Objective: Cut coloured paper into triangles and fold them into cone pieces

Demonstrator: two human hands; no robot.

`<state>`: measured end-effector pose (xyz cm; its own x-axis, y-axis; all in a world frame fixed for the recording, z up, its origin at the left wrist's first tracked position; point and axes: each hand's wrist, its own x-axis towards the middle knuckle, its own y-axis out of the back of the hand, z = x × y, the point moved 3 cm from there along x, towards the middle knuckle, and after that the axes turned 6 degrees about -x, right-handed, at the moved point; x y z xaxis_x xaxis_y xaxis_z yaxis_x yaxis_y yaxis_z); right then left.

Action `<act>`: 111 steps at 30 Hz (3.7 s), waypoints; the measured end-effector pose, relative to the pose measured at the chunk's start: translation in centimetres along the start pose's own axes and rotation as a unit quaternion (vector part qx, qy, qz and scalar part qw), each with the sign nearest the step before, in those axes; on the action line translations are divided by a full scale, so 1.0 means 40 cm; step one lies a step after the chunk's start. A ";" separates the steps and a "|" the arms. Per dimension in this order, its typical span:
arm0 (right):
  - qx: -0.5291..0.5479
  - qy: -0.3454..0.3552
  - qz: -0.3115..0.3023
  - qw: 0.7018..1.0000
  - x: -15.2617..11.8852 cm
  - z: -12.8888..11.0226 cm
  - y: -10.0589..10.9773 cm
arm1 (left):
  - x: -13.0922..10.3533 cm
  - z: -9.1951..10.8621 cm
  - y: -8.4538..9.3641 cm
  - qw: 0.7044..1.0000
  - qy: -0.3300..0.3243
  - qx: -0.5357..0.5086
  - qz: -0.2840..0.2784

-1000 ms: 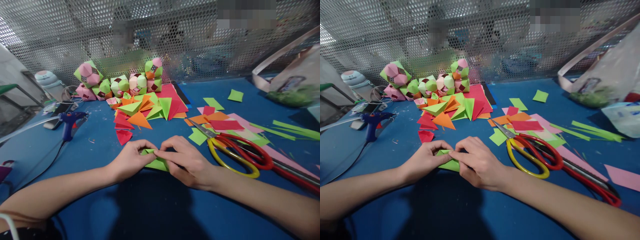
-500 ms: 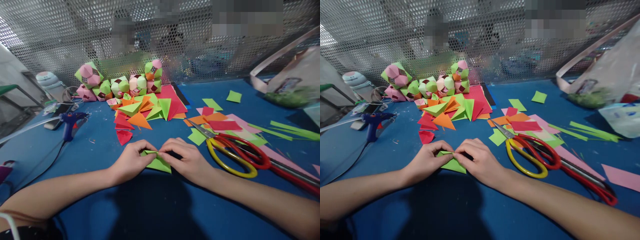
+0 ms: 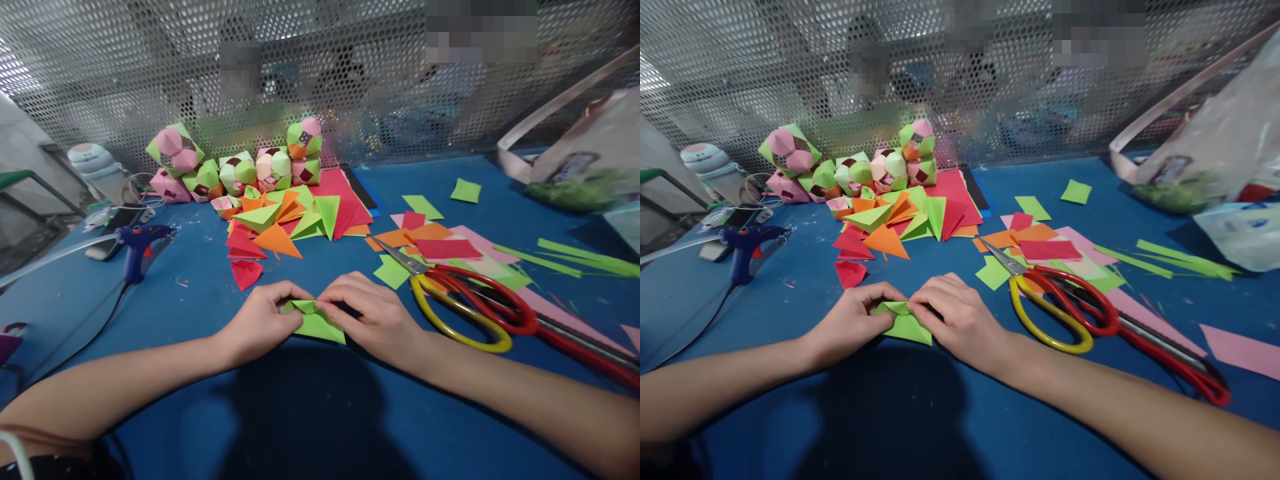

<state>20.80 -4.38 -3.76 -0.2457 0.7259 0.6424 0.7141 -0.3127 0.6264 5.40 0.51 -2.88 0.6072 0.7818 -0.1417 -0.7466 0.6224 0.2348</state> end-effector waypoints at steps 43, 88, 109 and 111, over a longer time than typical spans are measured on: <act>0.000 -0.005 0.022 1.000 0.006 -0.005 0.004 | 0.004 -0.003 0.008 0.999 -0.008 -0.006 0.035; 0.045 -0.015 -0.002 0.999 0.004 0.004 -0.004 | 0.000 0.017 0.008 0.991 -0.106 0.075 0.018; -0.031 -0.088 0.047 0.995 -0.005 0.014 -0.005 | 0.016 -0.008 0.010 0.992 -0.065 -0.026 0.109; -0.031 -0.080 0.053 0.995 -0.005 0.012 -0.006 | 0.016 -0.011 0.004 0.993 -0.030 -0.046 0.101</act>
<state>21.00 -4.16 -4.25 -0.0603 0.7733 0.6312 0.6868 -0.4267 0.5884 5.54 1.11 -3.35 0.4554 0.8893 -0.0414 -0.8750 0.4557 0.1636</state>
